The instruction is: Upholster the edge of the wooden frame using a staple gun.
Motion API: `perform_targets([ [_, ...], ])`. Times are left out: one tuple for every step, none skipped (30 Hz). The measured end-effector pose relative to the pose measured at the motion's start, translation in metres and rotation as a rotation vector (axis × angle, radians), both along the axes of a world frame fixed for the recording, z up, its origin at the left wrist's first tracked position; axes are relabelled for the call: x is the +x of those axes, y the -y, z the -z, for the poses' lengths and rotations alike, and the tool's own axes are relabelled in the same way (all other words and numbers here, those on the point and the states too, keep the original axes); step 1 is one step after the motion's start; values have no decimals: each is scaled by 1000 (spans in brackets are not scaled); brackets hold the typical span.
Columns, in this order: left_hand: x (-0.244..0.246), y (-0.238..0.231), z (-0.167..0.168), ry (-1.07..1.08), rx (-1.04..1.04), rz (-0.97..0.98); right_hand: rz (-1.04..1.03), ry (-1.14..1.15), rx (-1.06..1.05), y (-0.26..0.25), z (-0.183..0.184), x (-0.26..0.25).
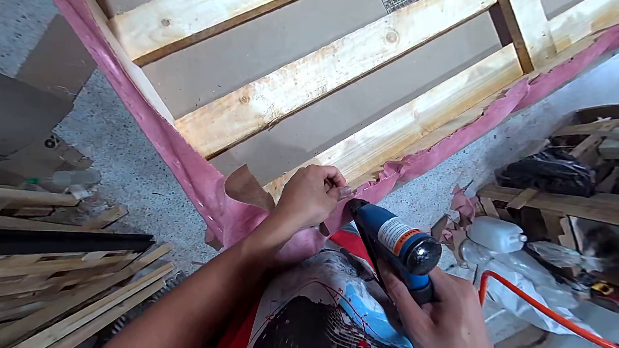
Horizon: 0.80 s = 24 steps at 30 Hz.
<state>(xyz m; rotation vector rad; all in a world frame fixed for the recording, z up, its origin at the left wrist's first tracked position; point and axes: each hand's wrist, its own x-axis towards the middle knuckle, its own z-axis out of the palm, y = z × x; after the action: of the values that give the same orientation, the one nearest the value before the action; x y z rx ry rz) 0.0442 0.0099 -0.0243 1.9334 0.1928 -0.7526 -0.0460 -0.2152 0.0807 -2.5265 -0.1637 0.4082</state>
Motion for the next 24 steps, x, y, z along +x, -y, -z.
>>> perform_targets([
  [0, 0, 0, 3, -7, -3, -1, 8, -3, -1, 2, 0],
  [0, -1, 0, 9, -15, -10, -4, 14, -10, -2, 3, 0],
  [-1, -2, 1, 14, -24, -15, -6, 17, -16, -3, 4, 0],
  [-1, -2, 1, 18, -34, -18, -7, 16, -18, -3, 4, -1],
  [-1, -2, 2, 28, -44, -18, -8, 9, -17, -4, 4, -2],
  [-1, -2, 2, 43, -46, -13, -13, -2, -9, -4, 2, -3],
  [0, -3, 3, 65, -42, -5, -20, -12, -3, -5, 1, -4],
  [-1, -3, 4, 87, -36, 4, -29, -15, 1, -7, 0, -5],
  [-1, -3, 5, 106, -34, 10, -31, -11, 3, -9, 0, -7],
  [-2, -3, 6, 118, -37, 13, -27, -7, -1, -11, -2, -8],
  [-2, -3, 7, 121, -40, 12, -20, -4, -10, -13, -3, -9],
  [-2, -4, 7, 116, -43, 11, -9, 2, -22, -14, -3, -9],
  [-2, -4, 8, 109, -45, 13, 3, 5, -40, -15, -3, -8],
  [-1, -4, 9, 104, -46, 17, 12, 5, -60, -15, -3, -7],
  [-1, -4, 11, 106, -42, 28, 18, 1, -74, -14, -2, -7],
  [0, -4, 14, 124, -21, 50, 19, -7, -77, -13, -3, -7],
  [1, -4, 15, 159, 10, 77, 13, -18, -68, -12, -4, -6],
  [1, -5, 14, 199, 38, 104, 3, -29, -54, -12, -5, -6],
  [1, -6, 14, 235, 55, 124, -8, -36, -43, -12, -6, -7],
  [0, -6, 12, 259, 62, 135, -19, -40, -34, -13, -6, -8],
  [-1, -6, 9, 271, 60, 135, -26, -42, -32, -15, -6, -9],
  [-2, -6, 7, 273, 59, 132, -32, -47, -36, -16, -6, -10],
  [-3, -6, 5, 267, 61, 130, -32, -54, -42, -17, -7, -11],
  [-3, -5, 3, 259, 65, 130, -27, -65, -44, -16, -8, -11],
])
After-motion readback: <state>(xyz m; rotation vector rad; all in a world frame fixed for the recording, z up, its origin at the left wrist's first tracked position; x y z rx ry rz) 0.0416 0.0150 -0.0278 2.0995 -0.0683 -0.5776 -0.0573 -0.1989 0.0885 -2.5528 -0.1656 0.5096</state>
